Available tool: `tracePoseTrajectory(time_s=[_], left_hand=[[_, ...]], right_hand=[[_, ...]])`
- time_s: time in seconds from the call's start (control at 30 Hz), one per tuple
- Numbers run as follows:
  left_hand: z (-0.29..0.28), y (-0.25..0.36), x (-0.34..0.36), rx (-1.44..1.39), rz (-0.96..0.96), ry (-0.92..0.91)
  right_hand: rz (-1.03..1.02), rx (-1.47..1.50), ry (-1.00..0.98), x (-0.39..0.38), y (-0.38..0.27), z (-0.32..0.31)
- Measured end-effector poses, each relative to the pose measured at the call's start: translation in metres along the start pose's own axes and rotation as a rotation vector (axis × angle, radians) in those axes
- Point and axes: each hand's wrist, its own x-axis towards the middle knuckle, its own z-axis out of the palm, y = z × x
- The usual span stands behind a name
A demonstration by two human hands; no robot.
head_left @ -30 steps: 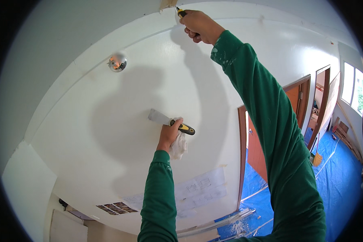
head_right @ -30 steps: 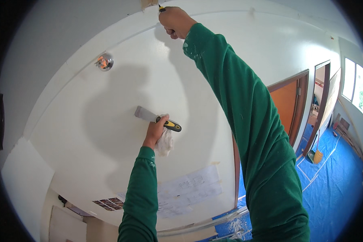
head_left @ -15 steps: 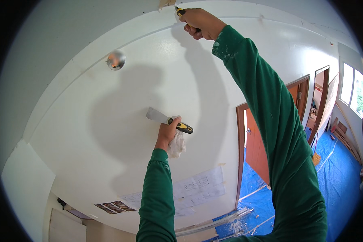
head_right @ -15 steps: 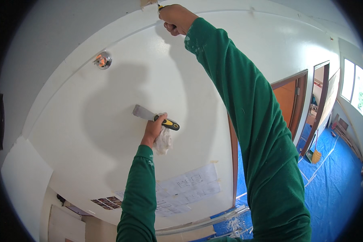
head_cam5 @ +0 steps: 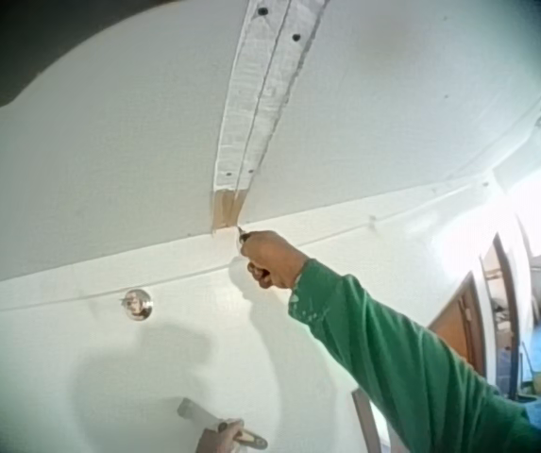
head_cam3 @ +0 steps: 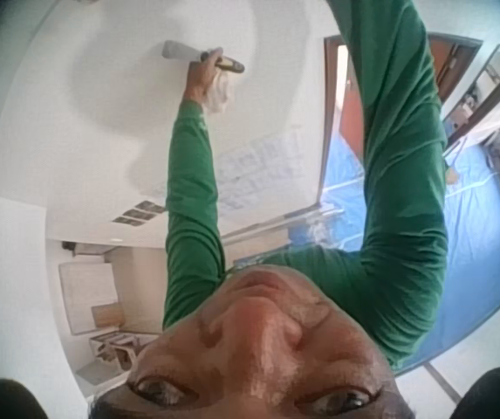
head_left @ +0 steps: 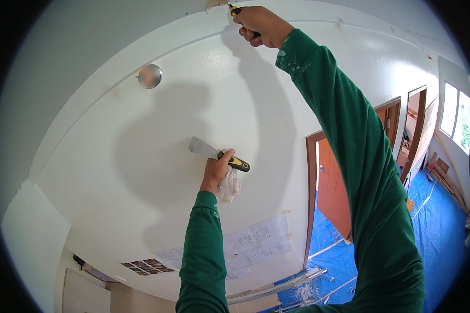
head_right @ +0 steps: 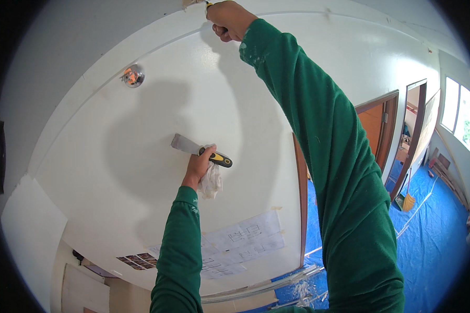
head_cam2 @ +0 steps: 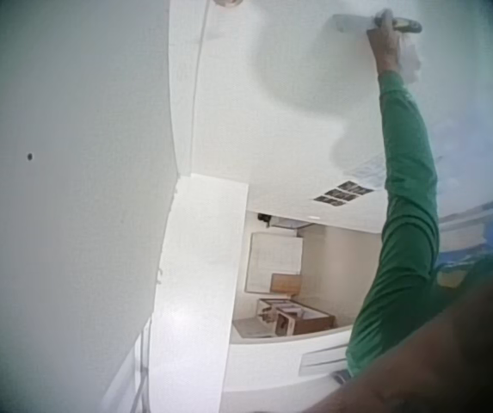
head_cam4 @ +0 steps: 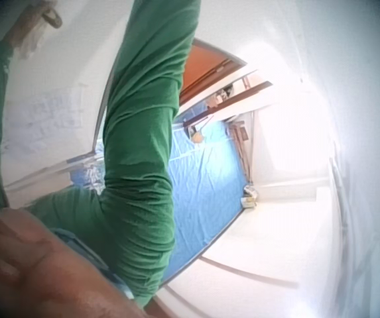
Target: The person scrapes a ceiling surface with a putty knife and wipes the area with a white cloth. The person repeats the scraping and wiping cycle on the same ceiling section while standing on a ladder.
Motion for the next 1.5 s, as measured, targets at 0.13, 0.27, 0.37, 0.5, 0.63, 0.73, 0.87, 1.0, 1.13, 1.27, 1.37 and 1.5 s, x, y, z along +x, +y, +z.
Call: tracePoseTrajectory(time_s=[0.13,0.27,0.37,0.5,0.63,0.73,0.87,1.0,1.13,1.27,1.37,1.5], left_hand=[[0.000,0.004,-0.004,-0.012,-0.002,0.013],[0.000,0.005,-0.005,-0.056,0.025,-0.017],[0.000,0.005,-0.005,-0.036,0.039,-0.018],[0.000,0.005,-0.005,-0.005,0.054,0.006],[0.001,0.007,-0.008,0.014,0.039,0.028],[0.001,0.009,-0.009,0.021,0.033,0.024],[0.001,0.010,-0.010,0.040,0.044,0.033],[0.001,0.010,-0.010,0.044,0.053,0.040],[0.001,0.012,-0.011,0.007,0.033,0.029],[0.001,0.011,-0.011,0.005,0.032,0.023],[0.001,0.011,-0.011,0.004,0.044,0.026],[0.001,0.012,-0.011,0.003,0.005,0.018]], right_hand=[[-0.026,-0.007,0.008,-0.002,-0.002,-0.002],[-0.051,0.043,-0.083,-0.006,-0.009,-0.008],[-0.052,0.083,-0.101,-0.013,-0.016,-0.010],[-0.042,0.067,-0.064,-0.026,-0.023,-0.010],[-0.057,0.047,-0.056,-0.040,-0.029,-0.010],[-0.068,0.046,-0.052,-0.049,-0.034,-0.013],[-0.095,0.048,-0.062,-0.063,-0.039,-0.018],[-0.065,0.039,-0.017,-0.074,-0.045,-0.023],[-0.086,0.019,-0.059,-0.086,-0.054,-0.026],[-0.057,0.012,-0.007,-0.103,-0.064,-0.031],[-0.112,0.027,-0.058,-0.118,-0.069,-0.037],[-0.123,0.014,0.001,-0.124,-0.070,-0.037]])
